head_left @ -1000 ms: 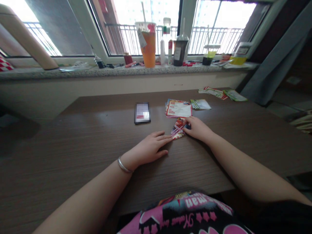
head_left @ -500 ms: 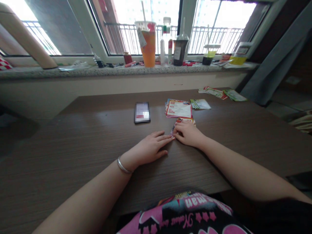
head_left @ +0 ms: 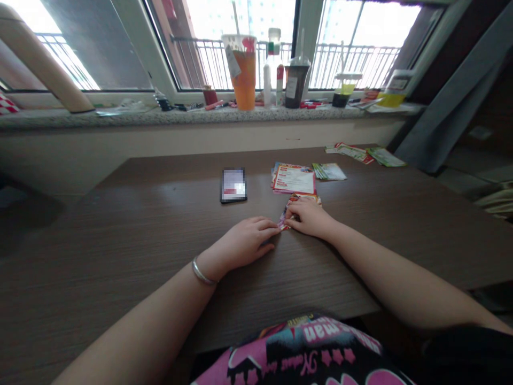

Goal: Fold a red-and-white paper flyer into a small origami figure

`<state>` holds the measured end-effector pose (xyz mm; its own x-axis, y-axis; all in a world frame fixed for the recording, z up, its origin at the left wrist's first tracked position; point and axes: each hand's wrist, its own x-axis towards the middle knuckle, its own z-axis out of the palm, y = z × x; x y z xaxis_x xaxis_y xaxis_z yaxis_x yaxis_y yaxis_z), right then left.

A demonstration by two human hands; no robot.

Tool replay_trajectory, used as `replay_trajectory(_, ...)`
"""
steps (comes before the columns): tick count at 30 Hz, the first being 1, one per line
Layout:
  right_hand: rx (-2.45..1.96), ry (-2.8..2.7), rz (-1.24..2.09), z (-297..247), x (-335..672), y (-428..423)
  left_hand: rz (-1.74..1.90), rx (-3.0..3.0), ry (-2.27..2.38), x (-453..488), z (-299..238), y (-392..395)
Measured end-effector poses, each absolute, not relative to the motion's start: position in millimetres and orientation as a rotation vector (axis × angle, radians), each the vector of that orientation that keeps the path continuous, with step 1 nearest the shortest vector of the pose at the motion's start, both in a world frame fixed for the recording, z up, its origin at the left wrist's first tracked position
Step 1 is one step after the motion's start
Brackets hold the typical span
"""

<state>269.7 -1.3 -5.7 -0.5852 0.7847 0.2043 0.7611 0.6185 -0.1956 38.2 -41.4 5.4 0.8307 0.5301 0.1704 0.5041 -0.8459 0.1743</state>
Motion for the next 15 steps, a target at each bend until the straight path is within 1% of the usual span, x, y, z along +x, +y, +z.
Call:
replay_trajectory(6,-1.313,-2.601,0.050,1.0,265.5,-5.9,0.319,2.896,0.844,39.4,5.5,-41.8)
replay_trajectory(15,-1.357,-2.602,0.076,1.0,262.7,-6.2,0.320,2.964,0.869,42.9,4.0,-42.4)
